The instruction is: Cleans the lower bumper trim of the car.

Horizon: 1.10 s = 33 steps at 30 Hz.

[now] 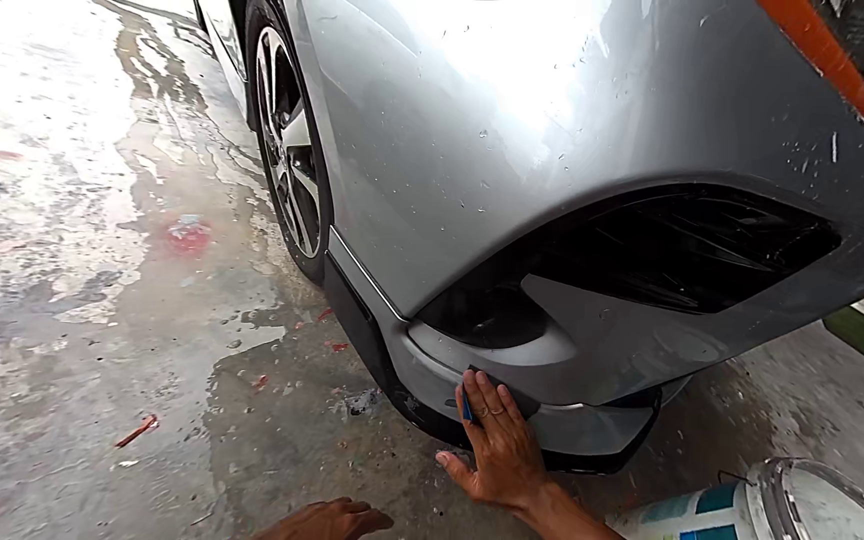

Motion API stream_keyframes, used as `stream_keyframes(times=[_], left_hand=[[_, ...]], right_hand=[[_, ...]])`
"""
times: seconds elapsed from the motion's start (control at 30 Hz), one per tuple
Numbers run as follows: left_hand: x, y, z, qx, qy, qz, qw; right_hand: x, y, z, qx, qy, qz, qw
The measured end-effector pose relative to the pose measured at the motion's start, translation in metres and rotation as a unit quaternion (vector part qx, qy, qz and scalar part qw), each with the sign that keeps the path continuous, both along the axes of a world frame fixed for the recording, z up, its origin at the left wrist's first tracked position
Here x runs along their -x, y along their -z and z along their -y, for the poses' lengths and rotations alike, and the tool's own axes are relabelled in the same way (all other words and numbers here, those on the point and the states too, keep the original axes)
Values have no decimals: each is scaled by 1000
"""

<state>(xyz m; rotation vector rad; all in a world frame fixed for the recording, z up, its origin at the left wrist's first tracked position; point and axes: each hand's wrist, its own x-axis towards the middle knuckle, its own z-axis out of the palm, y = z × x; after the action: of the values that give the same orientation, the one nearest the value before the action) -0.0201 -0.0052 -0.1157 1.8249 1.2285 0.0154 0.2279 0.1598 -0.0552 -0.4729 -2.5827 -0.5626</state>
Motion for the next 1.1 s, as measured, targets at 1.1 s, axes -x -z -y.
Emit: stream_keyframes(times=[1.1], left_hand=[[99,32,42,-4,-126,33,992]], right_hand=[[-52,-39,-16,164,-47,-92,981]])
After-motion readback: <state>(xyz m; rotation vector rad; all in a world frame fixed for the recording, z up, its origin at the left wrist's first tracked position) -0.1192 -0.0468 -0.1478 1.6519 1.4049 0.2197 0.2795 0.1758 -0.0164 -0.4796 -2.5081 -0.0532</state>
